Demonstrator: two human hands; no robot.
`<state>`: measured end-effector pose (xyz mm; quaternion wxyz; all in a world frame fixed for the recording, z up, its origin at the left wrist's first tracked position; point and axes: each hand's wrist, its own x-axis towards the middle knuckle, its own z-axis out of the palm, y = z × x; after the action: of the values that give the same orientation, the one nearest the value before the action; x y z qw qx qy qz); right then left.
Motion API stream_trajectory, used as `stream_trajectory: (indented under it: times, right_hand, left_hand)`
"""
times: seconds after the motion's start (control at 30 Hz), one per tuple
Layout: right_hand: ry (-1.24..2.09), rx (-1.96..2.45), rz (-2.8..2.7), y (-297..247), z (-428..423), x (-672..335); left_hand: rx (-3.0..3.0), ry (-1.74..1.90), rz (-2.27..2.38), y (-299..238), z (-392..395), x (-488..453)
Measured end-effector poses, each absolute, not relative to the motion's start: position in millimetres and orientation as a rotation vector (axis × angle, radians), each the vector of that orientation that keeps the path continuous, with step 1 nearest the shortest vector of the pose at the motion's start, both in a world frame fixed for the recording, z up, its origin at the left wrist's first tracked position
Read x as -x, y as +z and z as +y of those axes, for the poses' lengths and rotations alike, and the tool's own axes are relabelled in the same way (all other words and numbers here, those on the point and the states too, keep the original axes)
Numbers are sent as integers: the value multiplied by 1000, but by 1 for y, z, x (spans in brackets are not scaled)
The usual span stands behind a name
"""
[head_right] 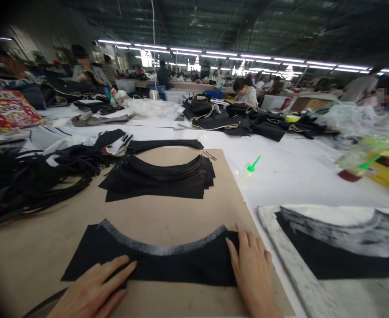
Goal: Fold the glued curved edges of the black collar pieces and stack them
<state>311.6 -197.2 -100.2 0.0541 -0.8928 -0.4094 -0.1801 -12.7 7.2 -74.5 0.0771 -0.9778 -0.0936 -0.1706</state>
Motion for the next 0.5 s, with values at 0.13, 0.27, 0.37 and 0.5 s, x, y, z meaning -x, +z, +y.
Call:
stream_trajectory:
  times: [0.13,0.27,0.37,0.5]
  right_hand:
    - [-623,2659,-1175,-95,-202,-325]
    - [-503,2300,-1370,-88,-199,-315]
    - [-261,2171,-1585,-92,-195,-300]
    - [-240,2250,-1601,-101,-193,-291]
  left_hand:
    - [2947,-496,-335,-86,9,16]
    - [3033,-487,-463,-87,4,17]
    - [3114,-436,-528,-78,-2,16]
    - [3203,-353,-582,-64,-6,16]
